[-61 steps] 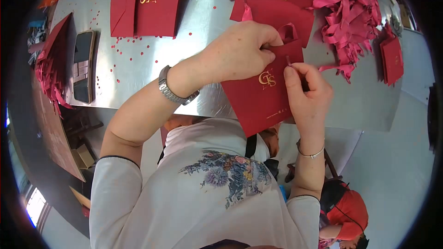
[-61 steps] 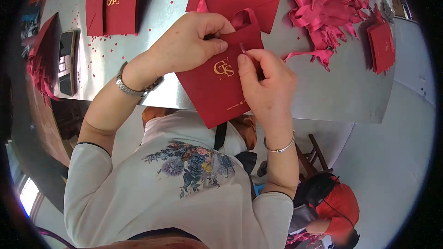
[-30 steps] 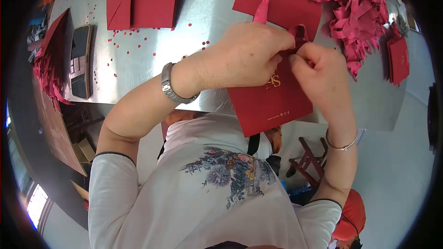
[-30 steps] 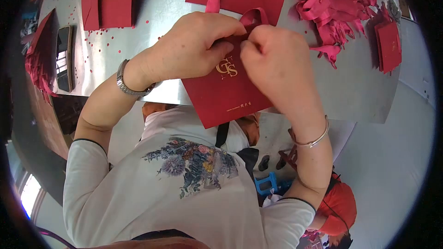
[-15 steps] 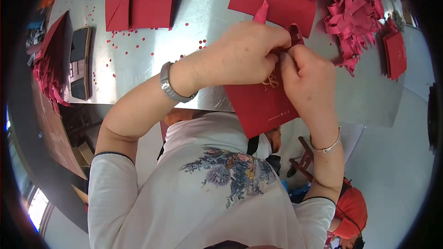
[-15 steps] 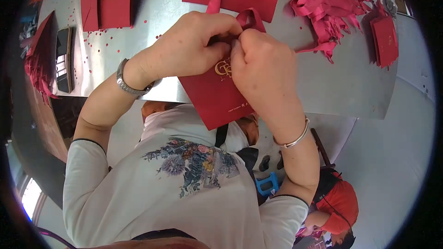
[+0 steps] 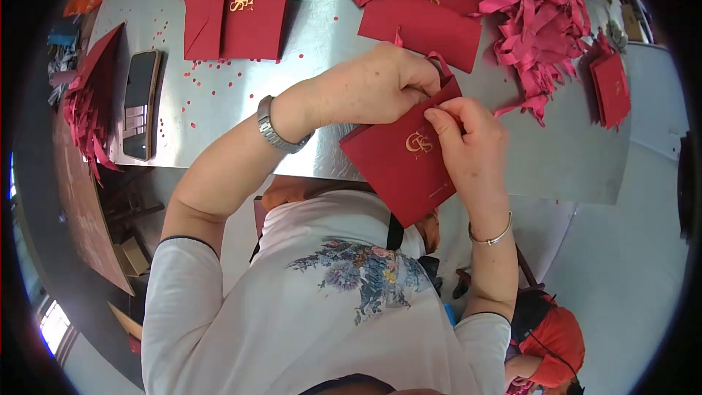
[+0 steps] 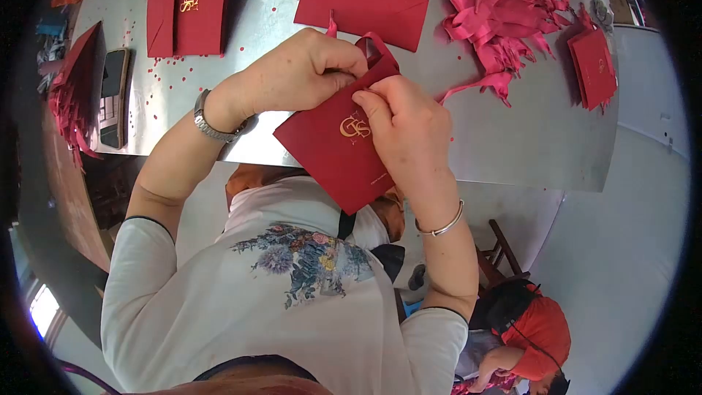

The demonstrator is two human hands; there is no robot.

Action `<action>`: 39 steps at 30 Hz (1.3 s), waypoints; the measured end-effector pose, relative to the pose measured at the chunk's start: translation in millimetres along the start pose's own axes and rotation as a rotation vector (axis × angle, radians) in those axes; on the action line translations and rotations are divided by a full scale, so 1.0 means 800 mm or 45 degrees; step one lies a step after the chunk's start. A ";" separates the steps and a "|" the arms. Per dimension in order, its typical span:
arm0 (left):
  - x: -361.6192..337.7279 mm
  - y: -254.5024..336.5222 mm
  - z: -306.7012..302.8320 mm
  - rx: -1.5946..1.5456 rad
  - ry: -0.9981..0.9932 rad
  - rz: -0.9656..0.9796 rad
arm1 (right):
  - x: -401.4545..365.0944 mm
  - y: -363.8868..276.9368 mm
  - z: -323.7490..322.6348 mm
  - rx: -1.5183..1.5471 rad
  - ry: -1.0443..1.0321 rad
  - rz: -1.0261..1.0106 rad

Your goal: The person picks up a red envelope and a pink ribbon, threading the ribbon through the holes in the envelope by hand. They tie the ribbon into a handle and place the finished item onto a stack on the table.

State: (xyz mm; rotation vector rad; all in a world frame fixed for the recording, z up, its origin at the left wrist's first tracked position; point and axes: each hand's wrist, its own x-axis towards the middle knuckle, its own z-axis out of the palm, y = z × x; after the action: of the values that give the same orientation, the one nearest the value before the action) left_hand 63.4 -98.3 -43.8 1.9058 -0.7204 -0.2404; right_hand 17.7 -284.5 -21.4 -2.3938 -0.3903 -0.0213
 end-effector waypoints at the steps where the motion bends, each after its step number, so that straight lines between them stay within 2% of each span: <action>1: 0.000 0.001 0.000 0.001 -0.002 0.004 | -0.003 0.001 -0.001 -0.001 0.005 0.000; 7: -0.001 -0.001 -0.002 0.239 0.045 0.031 | -0.007 0.017 -0.003 0.101 -0.027 0.199; 9: -0.001 0.001 -0.006 0.414 0.146 0.148 | -0.002 0.017 -0.011 0.157 -0.182 0.253; 11: -0.004 0.009 -0.030 0.477 0.223 -0.060 | -0.001 0.022 -0.010 0.158 -0.189 0.230; 13: -0.019 0.006 -0.047 0.563 0.271 -0.020 | 0.001 0.024 -0.012 0.164 -0.198 0.199; 15: -0.037 0.010 -0.058 0.646 0.281 -0.127 | 0.004 0.024 -0.014 0.203 -0.254 0.232; 16: -0.044 0.006 -0.061 0.632 0.324 -0.250 | 0.005 0.023 -0.014 0.212 -0.258 0.221; 19: -0.060 -0.006 -0.071 0.578 0.508 -0.387 | 0.005 0.024 -0.016 0.215 -0.289 0.209; 20: -0.062 -0.006 -0.066 0.580 0.512 -0.383 | 0.006 0.024 -0.016 0.219 -0.286 0.195; 23: -0.073 0.030 -0.042 0.747 0.860 -0.287 | 0.004 0.021 -0.016 0.154 -0.258 0.132; 24: -0.081 0.031 -0.032 0.920 0.926 -0.056 | 0.006 0.017 -0.015 0.088 -0.222 0.085; 25: -0.095 0.044 -0.013 0.778 0.751 -0.226 | 0.005 0.019 -0.012 0.108 -0.204 0.069; 27: -0.111 0.053 0.018 0.541 0.403 -0.256 | 0.003 0.019 -0.012 0.118 -0.191 0.033; 30: -0.117 0.069 0.038 0.562 0.415 -0.413 | 0.000 0.004 -0.017 0.071 -0.209 0.073; 33: -0.113 0.063 0.043 0.466 0.520 -0.464 | -0.003 0.001 -0.018 0.081 -0.201 0.054; 37: -0.108 0.063 0.049 0.492 0.606 -0.405 | -0.010 0.006 -0.011 -0.012 -0.098 -0.025; 39: -0.104 0.064 0.046 0.411 0.578 -0.515 | -0.012 0.009 -0.007 -0.035 -0.059 -0.056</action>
State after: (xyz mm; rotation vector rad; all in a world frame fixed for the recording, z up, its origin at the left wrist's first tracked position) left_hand -39.5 -92.2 -27.3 2.2960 -0.0651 0.0683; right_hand 10.8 -296.2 -23.2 -2.4162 -0.4668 0.0087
